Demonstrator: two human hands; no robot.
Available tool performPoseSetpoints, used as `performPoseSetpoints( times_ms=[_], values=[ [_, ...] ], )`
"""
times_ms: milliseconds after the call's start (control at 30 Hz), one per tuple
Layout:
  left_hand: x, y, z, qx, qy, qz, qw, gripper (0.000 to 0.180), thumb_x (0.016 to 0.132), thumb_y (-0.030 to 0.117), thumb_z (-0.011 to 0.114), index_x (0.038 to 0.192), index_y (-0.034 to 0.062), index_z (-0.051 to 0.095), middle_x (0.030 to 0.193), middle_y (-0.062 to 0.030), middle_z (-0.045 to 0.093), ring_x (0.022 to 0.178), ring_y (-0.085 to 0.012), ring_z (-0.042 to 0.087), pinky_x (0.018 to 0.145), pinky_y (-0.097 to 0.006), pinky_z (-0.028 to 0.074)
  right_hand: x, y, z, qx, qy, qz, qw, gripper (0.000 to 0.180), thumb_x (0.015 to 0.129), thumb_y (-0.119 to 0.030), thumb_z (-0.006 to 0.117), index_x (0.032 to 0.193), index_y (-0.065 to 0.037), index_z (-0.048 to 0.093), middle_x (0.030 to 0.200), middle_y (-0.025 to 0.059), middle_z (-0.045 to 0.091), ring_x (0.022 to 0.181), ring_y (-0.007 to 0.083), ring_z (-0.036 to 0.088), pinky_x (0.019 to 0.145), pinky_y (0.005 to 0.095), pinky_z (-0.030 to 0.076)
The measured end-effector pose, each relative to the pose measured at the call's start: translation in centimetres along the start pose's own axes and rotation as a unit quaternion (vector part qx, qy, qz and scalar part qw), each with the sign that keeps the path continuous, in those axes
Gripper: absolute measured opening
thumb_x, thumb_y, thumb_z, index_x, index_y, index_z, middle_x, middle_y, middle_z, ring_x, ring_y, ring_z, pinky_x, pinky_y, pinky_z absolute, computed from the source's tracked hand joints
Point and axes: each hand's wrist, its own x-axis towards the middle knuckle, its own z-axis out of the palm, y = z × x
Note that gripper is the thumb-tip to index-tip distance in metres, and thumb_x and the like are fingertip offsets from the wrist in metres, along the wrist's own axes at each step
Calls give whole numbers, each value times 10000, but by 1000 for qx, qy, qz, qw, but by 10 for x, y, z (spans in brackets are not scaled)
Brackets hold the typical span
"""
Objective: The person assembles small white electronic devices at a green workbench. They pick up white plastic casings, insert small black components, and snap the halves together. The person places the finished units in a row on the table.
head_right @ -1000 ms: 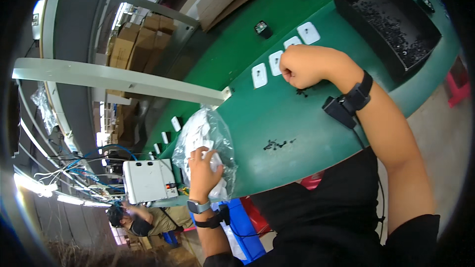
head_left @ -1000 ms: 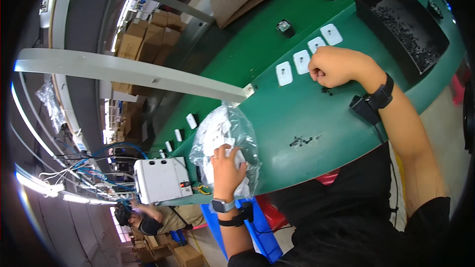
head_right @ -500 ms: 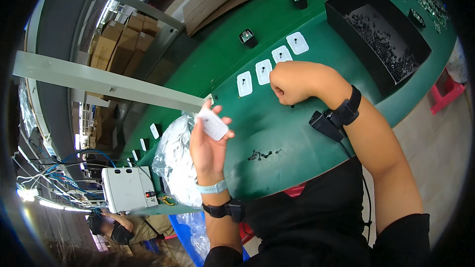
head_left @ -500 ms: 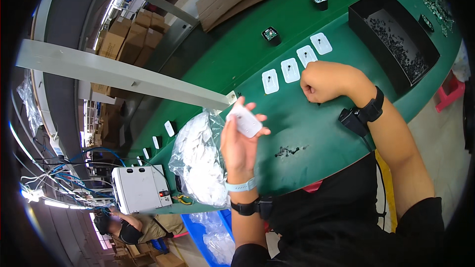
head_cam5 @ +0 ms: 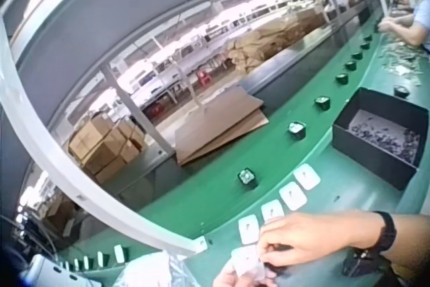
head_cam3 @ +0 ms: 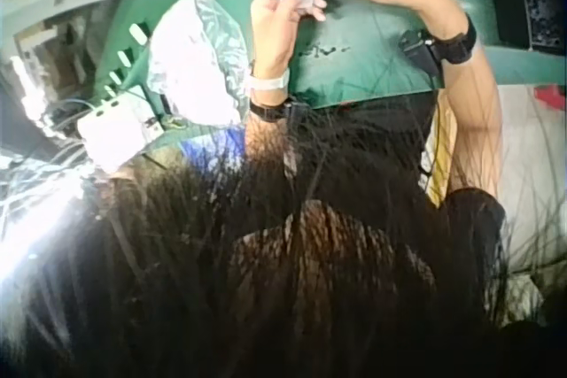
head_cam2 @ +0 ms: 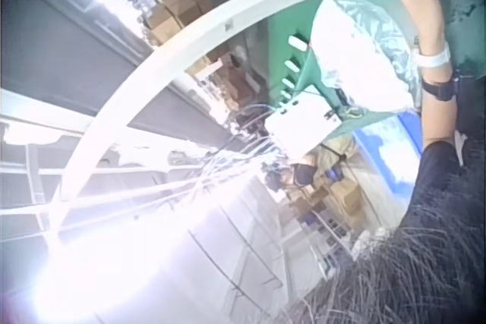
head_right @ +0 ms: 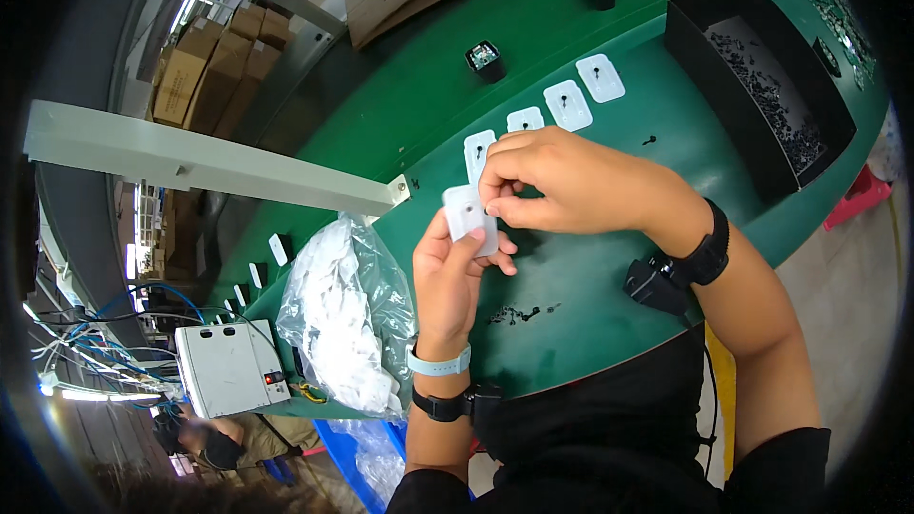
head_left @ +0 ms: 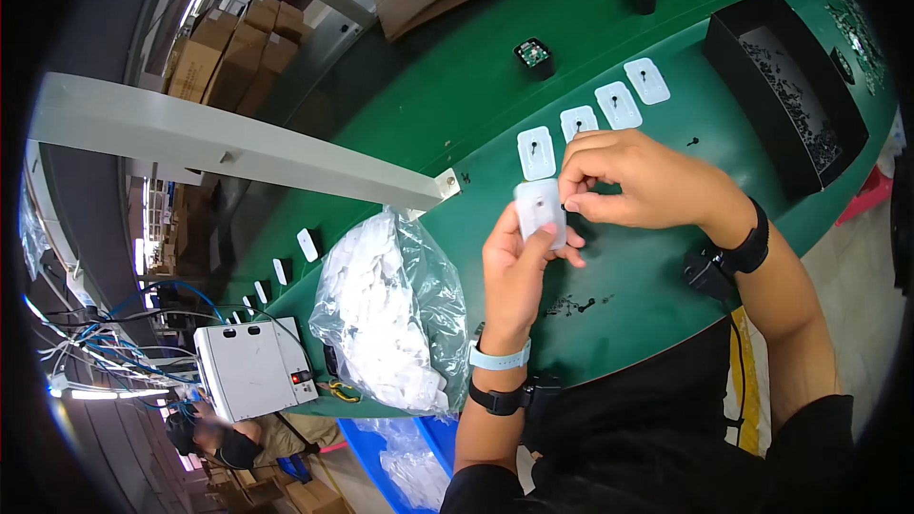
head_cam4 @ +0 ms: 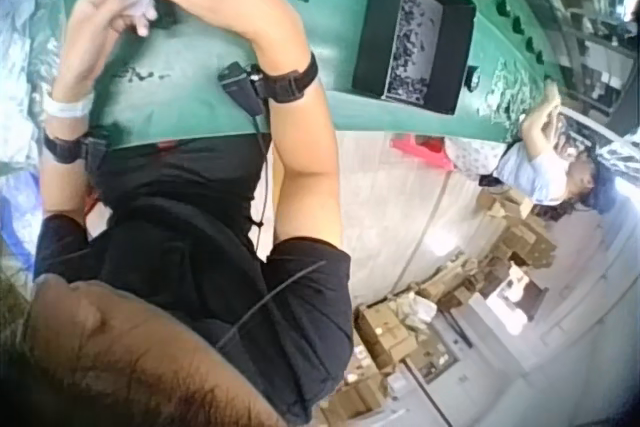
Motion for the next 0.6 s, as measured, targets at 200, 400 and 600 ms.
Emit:
performPoseSetpoints(
  times_ms=[200,400,600],
  values=[
    [-3,-2,2,38,20,11,999,322,981,14,563,1286,-89,571,987,-150,700,719,-193,693,564,-289,586,3,2,8,-61,21,-54,996,67,856,-56,660,892,-11,625,837,99,615,804,277,597,724,369,502],
    [-2,6,-1,-23,44,-38,998,302,970,24,570,1241,-105,603,946,-134,704,643,-147,663,502,-248,534,3,-1,8,-137,11,-75,988,85,836,-31,668,900,-12,617,872,105,614,832,290,599,748,388,513],
    [-1,6,-11,-50,28,-61,997,273,988,22,570,1232,-91,622,953,-124,705,695,-158,679,580,-275,580,0,-1,15,-197,-15,-83,977,107,810,-30,694,887,-3,625,872,103,602,875,279,596,762,382,527]
  ],
)
